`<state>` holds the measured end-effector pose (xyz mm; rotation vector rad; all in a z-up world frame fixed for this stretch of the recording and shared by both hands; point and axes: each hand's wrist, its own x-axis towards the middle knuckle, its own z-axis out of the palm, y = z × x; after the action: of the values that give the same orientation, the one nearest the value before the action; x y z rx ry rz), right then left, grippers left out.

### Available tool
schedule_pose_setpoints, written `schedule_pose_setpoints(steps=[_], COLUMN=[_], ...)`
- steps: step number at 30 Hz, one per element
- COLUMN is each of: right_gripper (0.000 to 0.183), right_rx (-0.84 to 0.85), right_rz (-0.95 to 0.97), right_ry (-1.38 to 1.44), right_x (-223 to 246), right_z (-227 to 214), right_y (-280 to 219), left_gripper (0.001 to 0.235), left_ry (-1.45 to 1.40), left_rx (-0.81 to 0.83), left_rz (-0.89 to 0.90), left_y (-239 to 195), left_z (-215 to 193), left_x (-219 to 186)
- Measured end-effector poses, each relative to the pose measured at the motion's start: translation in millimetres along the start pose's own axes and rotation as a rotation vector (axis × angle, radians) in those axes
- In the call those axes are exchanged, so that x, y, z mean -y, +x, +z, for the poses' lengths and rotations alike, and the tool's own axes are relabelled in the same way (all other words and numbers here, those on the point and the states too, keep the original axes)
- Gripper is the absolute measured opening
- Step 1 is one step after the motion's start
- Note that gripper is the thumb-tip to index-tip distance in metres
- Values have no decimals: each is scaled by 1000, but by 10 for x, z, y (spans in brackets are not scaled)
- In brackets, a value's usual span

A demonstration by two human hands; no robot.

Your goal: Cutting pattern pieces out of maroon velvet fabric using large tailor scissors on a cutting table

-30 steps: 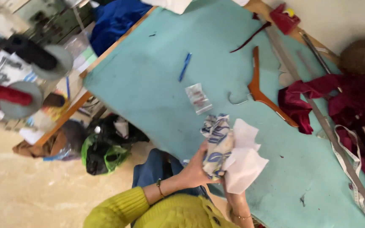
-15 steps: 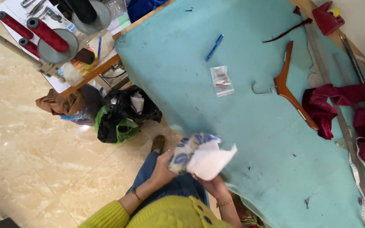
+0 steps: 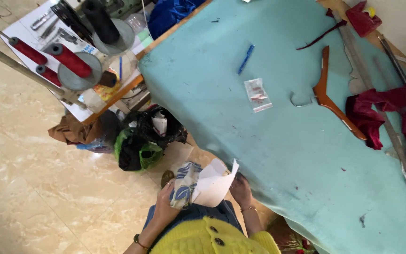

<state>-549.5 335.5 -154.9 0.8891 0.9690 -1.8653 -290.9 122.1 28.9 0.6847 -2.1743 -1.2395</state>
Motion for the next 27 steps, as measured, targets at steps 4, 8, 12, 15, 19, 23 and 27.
schedule_pose_setpoints(steps=[4,8,12,15,19,23,27], right_gripper=[40,39,48,45,20,33,41], right_rx=[167,21,103,182,252,656,264], right_rz=[112,-82,498,359,-544,-713,-961], right_ry=[68,205,466,399,405,598,-97], right_x=[-169,-209,55,640,1456,2173,2280], right_z=[-412,261,373,489,1671,2063,1622], right_y=[808,48,-560,-802,-1776,-1709,-585], left_gripper=[33,31,41,45,62,63,53], left_ry=[2,29,34,-10,-148,-223,-205], left_rx=[-84,-110,-183,-222,-229,-218,-206], left_rz=[-40,-3,-124,-227,-438,-267,-302], left_y=[-49,4,-12,53,138,326,264], left_z=[-320,-665,-987,-1143,-1268,-1358,-1397], left_x=[394,597,828,915,986,867,938])
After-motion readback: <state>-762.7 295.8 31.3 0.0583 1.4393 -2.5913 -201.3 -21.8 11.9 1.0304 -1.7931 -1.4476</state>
